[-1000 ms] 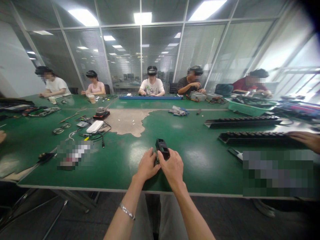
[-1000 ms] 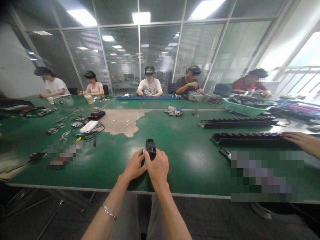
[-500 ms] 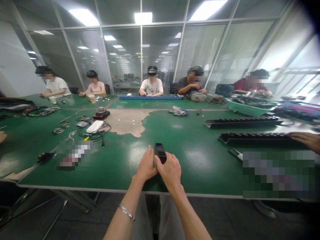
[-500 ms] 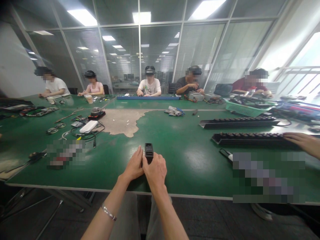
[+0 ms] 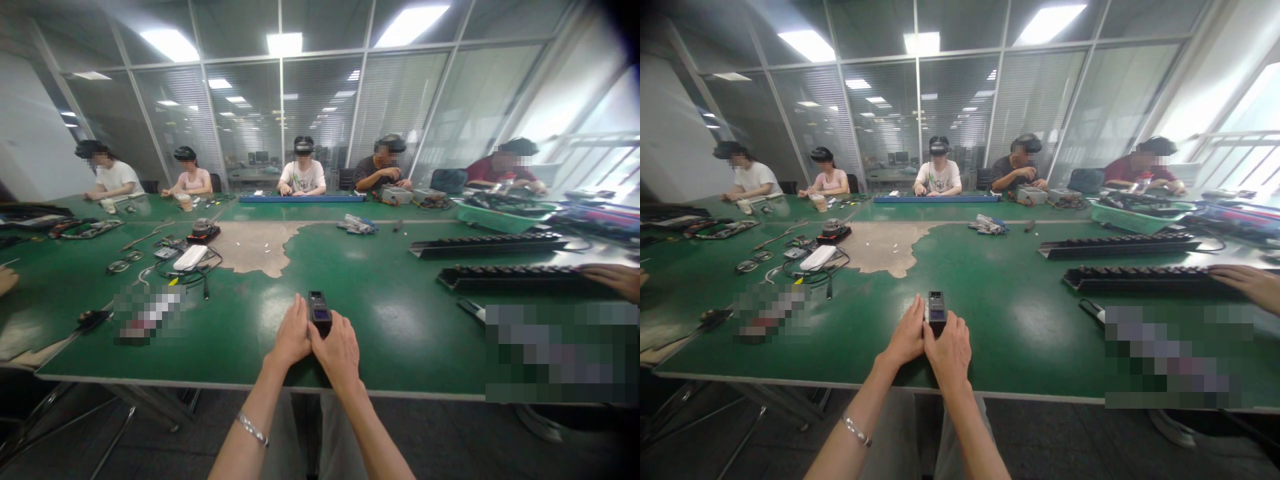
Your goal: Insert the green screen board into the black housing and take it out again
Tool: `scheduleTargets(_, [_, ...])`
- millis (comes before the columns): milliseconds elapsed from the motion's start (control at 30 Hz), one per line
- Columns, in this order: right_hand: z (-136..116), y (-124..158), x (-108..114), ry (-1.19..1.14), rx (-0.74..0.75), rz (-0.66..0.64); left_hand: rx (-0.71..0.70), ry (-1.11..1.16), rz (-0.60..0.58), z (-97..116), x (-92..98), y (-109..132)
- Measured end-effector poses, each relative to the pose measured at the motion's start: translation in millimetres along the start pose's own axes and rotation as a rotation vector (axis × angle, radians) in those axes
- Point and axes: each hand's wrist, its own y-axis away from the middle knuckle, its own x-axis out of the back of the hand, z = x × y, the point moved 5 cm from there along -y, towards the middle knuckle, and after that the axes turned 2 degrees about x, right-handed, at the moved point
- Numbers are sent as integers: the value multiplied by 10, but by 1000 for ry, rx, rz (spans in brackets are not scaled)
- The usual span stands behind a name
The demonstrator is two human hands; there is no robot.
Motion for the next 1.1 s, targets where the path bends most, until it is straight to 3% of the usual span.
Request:
scheduleTargets(400, [-68,-101,85,-27,-26,-20,20,8,-24,26,35,-3])
scheduleTargets(600, [-127,-116,146,-85,0,40,-1,15,-8,49,66,5])
scheduleTargets(733, [-141,-207,307,-167,25,104,16,17,-18,48,56,-2])
scheduleTargets(900, [86,-313,523,-177,40,202,54,19,-17,63,74,3])
scheduleTargets(1100, [526,-274,453,-87,15,174,36,10,-13,76,92,22])
